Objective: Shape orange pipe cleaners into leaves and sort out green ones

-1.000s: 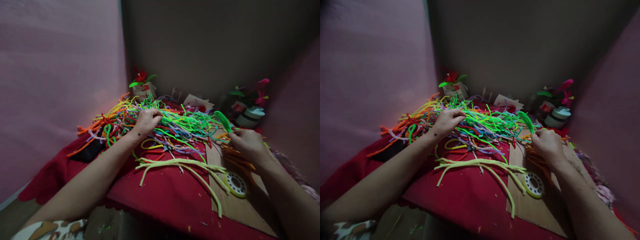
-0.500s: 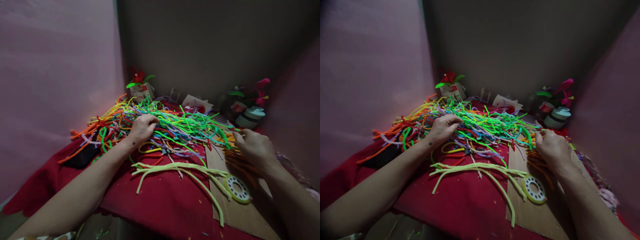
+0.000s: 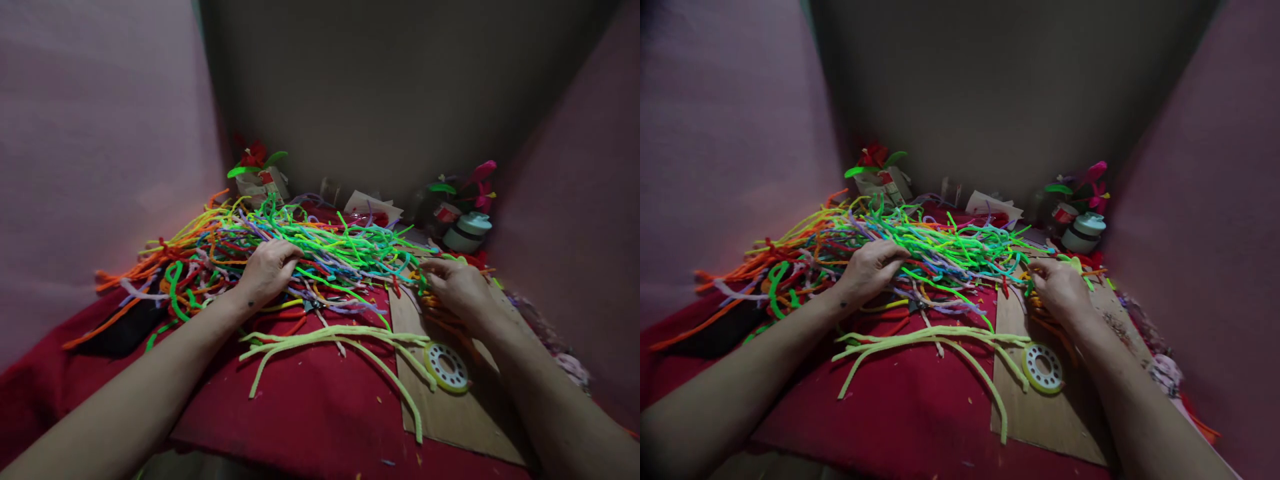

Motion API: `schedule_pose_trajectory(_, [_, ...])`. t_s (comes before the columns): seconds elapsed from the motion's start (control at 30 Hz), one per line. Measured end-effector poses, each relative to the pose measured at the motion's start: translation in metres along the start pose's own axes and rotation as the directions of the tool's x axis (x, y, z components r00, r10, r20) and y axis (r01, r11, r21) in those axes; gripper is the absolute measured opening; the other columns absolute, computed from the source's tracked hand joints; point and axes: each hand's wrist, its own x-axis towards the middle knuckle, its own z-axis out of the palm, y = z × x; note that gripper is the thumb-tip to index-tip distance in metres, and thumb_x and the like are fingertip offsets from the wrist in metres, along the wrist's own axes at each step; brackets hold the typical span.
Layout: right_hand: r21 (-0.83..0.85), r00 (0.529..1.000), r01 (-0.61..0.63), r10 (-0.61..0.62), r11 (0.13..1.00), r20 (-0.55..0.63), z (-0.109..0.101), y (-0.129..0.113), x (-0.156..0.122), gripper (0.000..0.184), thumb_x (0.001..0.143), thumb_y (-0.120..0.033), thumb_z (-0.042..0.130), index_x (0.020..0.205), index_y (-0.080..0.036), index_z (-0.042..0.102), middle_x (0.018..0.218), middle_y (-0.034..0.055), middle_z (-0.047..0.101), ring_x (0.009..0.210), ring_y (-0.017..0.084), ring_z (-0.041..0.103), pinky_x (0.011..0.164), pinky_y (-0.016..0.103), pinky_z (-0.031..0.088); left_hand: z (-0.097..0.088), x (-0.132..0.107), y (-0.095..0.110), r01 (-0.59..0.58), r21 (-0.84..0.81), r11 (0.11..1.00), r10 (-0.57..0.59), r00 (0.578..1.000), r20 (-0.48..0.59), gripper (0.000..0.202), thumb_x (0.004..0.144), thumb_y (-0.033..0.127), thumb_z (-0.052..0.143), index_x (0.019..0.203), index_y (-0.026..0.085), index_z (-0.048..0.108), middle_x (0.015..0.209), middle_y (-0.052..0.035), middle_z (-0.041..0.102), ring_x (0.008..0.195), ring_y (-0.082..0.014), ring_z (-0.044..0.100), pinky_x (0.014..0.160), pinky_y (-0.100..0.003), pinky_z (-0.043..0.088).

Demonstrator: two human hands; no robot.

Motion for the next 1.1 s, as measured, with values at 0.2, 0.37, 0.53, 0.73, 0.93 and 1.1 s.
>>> schedule_pose_trajectory(0.2, [-0.165, 0.995, 0.006, 0.01, 0.986, 0.095, 0.002, -0.009, 0.002, 0.037, 0.083, -0.031, 0.037, 0.081, -0.018, 0.072, 0.079, 0.0105, 0.07, 0.073, 0.022, 0.062, 0.059, 0.028, 0.037, 0.0, -0.004, 0.004, -0.003, 0.059, 0.998, 0.003, 1.0, 0.01, 0.015, 0.081, 0.019, 0.048, 0.081, 0.019, 0.063, 0.083, -0.0036, 0.066, 0.081, -0.0179, 0.057, 0.079, -0.033, 0.041])
schedule_pose_trajectory(0.37, [-0.211, 0.994, -0.042, 0.062, 0.977, 0.088, 0.004, -0.005, 0.002, 0.037, 0.083, -0.032, 0.036, 0.083, -0.019, 0.071, 0.083, 0.0119, 0.07, 0.075, 0.024, 0.062, 0.059, 0.029, 0.037, -0.001, 0.002, 0.003, 0.018, 0.095, 0.995, -0.008, 0.995, -0.102, 0.021, 0.082, 0.018, 0.046, 0.096, 0.017, 0.062, 0.095, -0.0074, 0.062, 0.093, -0.0203, 0.053, 0.086, -0.035, 0.041])
schedule_pose_trajectory(0.53, [-0.116, 0.991, 0.034, -0.018, 0.993, 0.133, 0.008, -0.001, 0.003, 0.035, 0.082, -0.03, 0.037, 0.091, -0.019, 0.07, 0.088, 0.0097, 0.07, 0.08, 0.023, 0.063, 0.063, 0.029, 0.039, 0.008, 0.009, -0.001, -0.123, 0.157, 0.98, 0.121, 0.992, 0.017, 0.046, 0.078, 0.014, 0.049, 0.124, 0.02, 0.049, 0.123, -0.0086, 0.052, 0.115, -0.0236, 0.042, 0.099, -0.041, 0.032])
schedule_pose_trajectory(0.73, [-0.151, 0.994, 0.025, -0.008, 0.988, 0.111, 0.0, -0.006, 0.0, 0.035, 0.083, -0.032, 0.038, 0.086, -0.02, 0.07, 0.085, 0.0099, 0.07, 0.077, 0.025, 0.062, 0.059, 0.03, 0.037, 0.015, 0.002, -0.007, -0.173, 0.123, 0.977, 0.17, 0.985, 0.04, 0.031, 0.083, 0.015, 0.044, 0.109, 0.019, 0.059, 0.109, -0.008, 0.06, 0.106, -0.0218, 0.047, 0.093, -0.04, 0.035])
schedule_pose_trajectory(0.93, [-0.106, 0.999, 0.047, -0.048, 0.993, -0.007, -0.008, -0.011, -0.004, 0.033, 0.081, -0.03, 0.042, 0.089, -0.019, 0.072, 0.092, 0.009, 0.07, 0.079, 0.024, 0.063, 0.061, 0.029, 0.041, 0.013, -0.002, -0.008, -0.193, 0.142, 0.971, 0.193, 0.981, 0.01, 0.025, 0.084, 0.016, 0.046, 0.104, 0.017, 0.061, 0.104, -0.0079, 0.063, 0.097, -0.0207, 0.051, 0.087, -0.037, 0.037])
schedule_pose_trajectory(1.1, [-0.097, 0.987, 0.087, -0.099, 0.992, -0.126, -0.009, -0.01, -0.005, 0.032, 0.08, -0.032, 0.045, 0.086, -0.017, 0.073, 0.084, 0.0094, 0.071, 0.068, 0.023, 0.064, 0.054, 0.029, 0.042, 0.012, -0.001, -0.011, -0.159, 0.214, 0.964, 0.177, 0.982, -0.069, 0.016, 0.084, 0.015, 0.046, 0.083, 0.017, 0.062, 0.089, -0.0052, 0.066, 0.085, -0.0191, 0.052, 0.08, -0.035, 0.039])
